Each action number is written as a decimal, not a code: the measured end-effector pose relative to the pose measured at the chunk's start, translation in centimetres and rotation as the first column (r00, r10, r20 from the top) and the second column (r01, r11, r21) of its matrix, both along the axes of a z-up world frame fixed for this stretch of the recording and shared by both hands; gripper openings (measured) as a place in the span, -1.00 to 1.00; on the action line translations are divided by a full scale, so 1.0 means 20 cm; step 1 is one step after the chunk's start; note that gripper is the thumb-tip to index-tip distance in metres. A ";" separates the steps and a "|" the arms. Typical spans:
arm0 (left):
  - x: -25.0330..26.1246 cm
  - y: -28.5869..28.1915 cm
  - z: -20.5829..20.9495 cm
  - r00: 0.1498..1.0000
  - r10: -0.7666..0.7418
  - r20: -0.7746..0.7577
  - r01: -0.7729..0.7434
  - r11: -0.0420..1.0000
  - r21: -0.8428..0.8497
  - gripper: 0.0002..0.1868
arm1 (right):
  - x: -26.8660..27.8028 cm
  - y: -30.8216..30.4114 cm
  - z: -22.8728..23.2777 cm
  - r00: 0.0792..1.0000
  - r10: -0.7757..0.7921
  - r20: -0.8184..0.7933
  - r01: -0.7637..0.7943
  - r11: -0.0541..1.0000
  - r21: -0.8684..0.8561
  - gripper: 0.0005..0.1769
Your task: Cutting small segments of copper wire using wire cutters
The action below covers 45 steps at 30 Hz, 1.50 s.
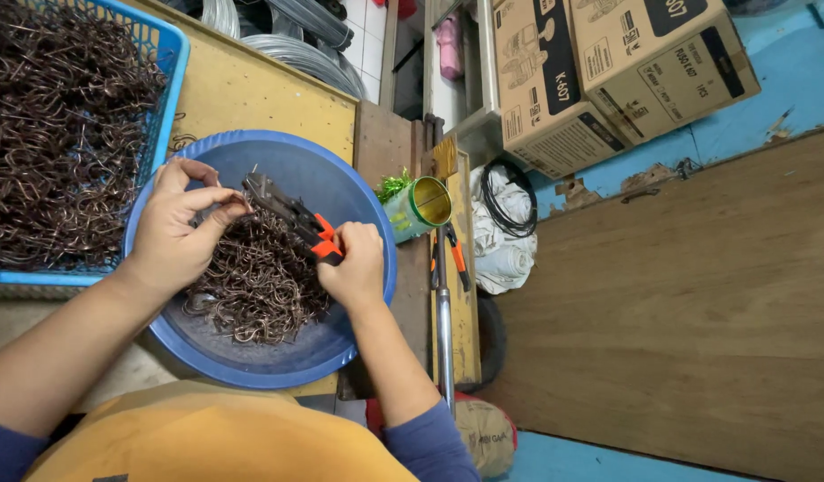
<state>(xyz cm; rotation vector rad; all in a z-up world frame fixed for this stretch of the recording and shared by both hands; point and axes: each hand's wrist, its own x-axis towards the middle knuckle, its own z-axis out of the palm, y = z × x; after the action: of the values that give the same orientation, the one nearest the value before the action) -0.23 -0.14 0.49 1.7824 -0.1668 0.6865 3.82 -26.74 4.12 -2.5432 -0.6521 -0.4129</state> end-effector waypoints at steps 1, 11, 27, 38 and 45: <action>0.00 0.00 0.00 1.000 0.000 -0.001 0.000 1.000 0.000 -0.80 | 0.00 -0.01 -0.03 1.000 0.000 -0.001 0.000 1.000 0.000 -0.77; -0.01 -0.01 -0.01 1.000 0.000 0.028 0.000 1.000 0.015 -0.84 | 0.02 -0.02 -0.07 0.972 -0.011 -0.236 0.022 0.999 0.041 -0.82; -0.11 -0.10 0.41 0.859 -0.039 -0.510 0.289 0.860 0.421 -0.70 | 0.01 -0.01 -0.03 0.922 -0.160 -0.354 0.220 0.966 0.138 -0.78; 0.04 0.47 0.08 0.756 0.535 -0.377 -0.046 0.618 0.785 -0.25 | 0.04 -0.04 -0.08 0.951 -0.030 -0.309 0.088 0.980 0.176 -0.76; 0.19 1.07 -1.10 0.716 0.593 -0.368 -0.148 0.644 0.751 -0.11 | 0.04 -0.01 -0.04 0.968 0.031 -0.250 0.011 0.986 0.167 -0.71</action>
<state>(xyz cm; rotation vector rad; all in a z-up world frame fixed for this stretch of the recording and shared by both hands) 3.54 21.29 -21.52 2.7304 0.4972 0.3256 4.66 -26.96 3.40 -2.3781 -0.5116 -0.1293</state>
